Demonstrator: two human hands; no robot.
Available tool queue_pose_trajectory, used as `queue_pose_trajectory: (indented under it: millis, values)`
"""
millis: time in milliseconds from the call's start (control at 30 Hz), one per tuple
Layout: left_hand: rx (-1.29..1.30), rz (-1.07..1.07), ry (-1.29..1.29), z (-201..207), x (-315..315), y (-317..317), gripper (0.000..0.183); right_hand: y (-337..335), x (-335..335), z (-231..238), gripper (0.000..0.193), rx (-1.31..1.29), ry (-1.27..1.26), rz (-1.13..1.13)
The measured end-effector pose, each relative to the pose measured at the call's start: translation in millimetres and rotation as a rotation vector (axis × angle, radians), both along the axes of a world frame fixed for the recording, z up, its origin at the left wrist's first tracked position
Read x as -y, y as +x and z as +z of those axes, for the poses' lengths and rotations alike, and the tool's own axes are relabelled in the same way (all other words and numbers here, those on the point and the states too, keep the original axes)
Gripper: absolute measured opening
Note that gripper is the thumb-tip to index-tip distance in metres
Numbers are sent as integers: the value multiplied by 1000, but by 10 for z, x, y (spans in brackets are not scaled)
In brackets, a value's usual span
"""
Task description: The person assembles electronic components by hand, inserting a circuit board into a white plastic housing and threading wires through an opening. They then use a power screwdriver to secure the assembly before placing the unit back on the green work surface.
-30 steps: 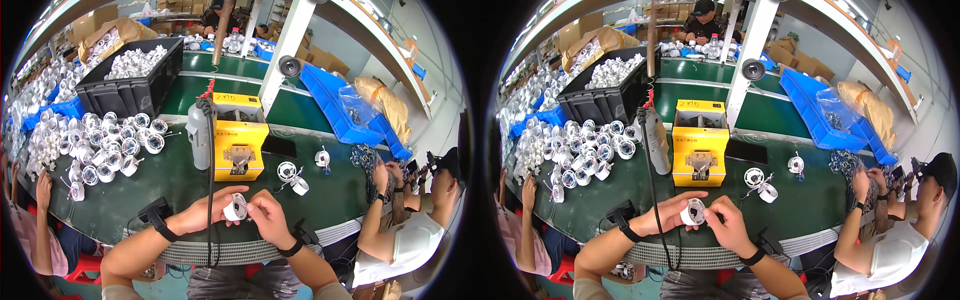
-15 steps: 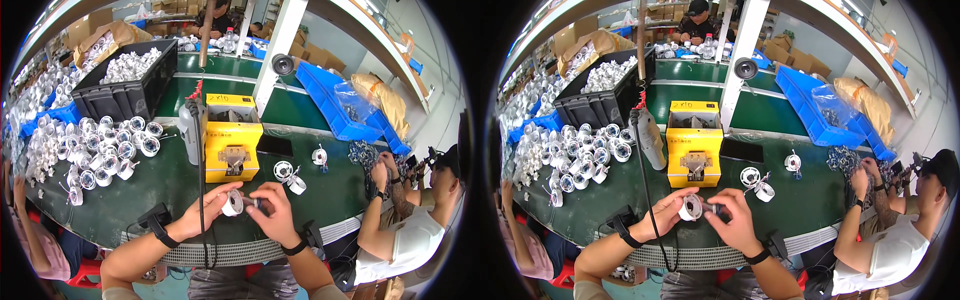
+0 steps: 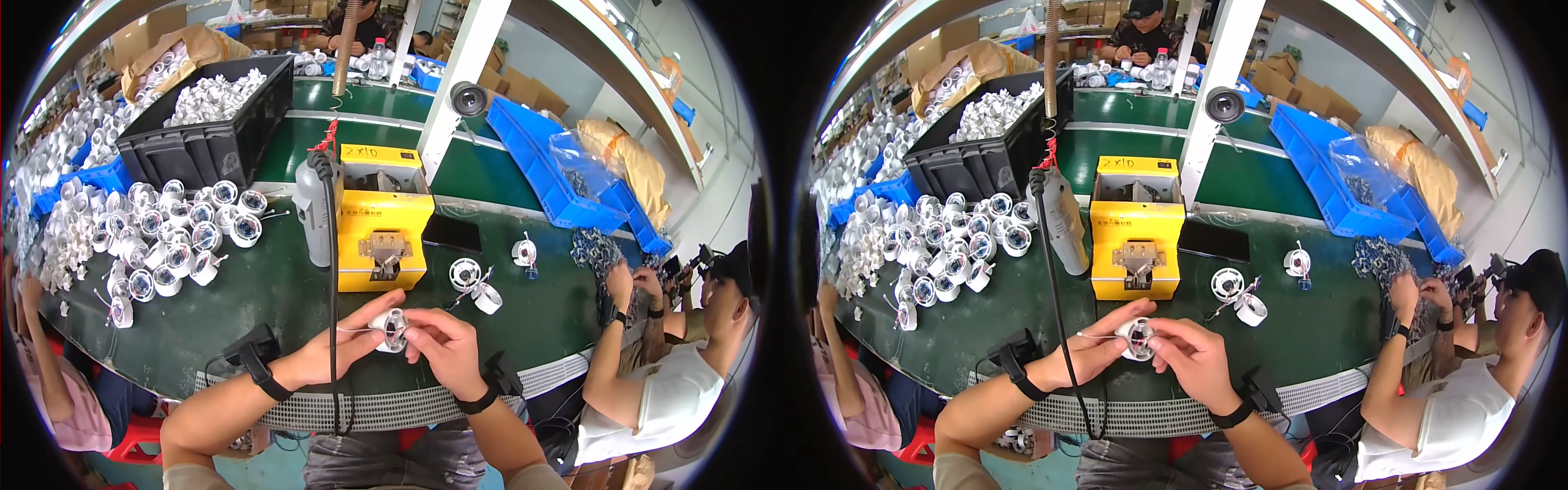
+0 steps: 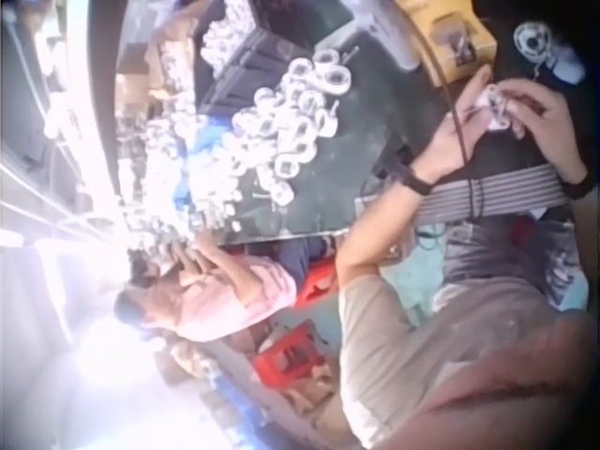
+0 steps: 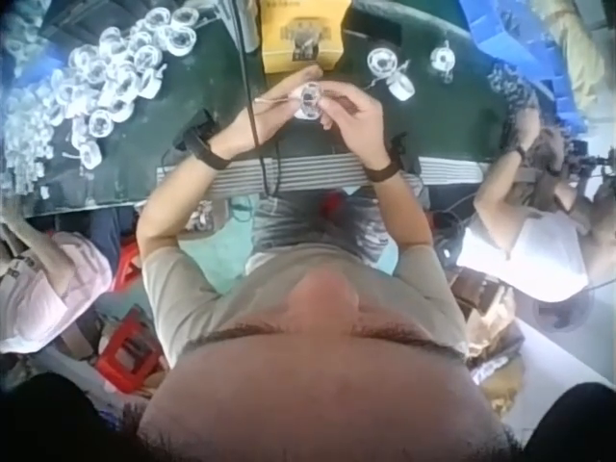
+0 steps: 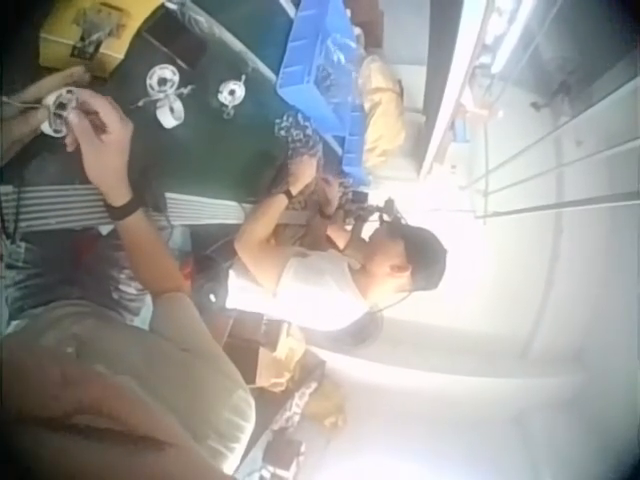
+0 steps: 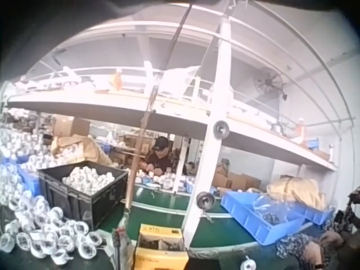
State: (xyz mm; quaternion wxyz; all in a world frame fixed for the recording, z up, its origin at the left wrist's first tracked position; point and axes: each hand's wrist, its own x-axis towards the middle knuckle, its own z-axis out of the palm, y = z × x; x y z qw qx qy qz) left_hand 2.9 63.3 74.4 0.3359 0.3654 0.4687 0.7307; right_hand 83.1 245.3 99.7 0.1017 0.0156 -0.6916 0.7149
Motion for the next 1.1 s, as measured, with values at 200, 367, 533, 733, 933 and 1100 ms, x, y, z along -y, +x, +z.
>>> queue_pose_trajectory:
  millis: [200, 367, 533, 733, 933, 1100]
  values:
    - [-81, -26, -28, -2, -22, 22, 57, 11, -37, -154, 21, -59, 99, -7]
    - [4, -83, -30, -21, -12, 35, 59, -52, -86, -216, 28, -300, 433, -63]
    - [56, -143, -31, 31, 2, 63, 64, -51, -50, -218, 31, -179, 430, -17]
    - [-136, -3, -78, 54, -31, 126, 68, -34, -2, -206, 29, -184, 279, 32]
    - [47, 34, -227, 35, -23, 57, 50, -106, 15, -109, 16, -219, 517, -81]
    - [105, 23, -274, 30, -35, 11, 43, -420, 203, 239, 41, -369, 524, -212]
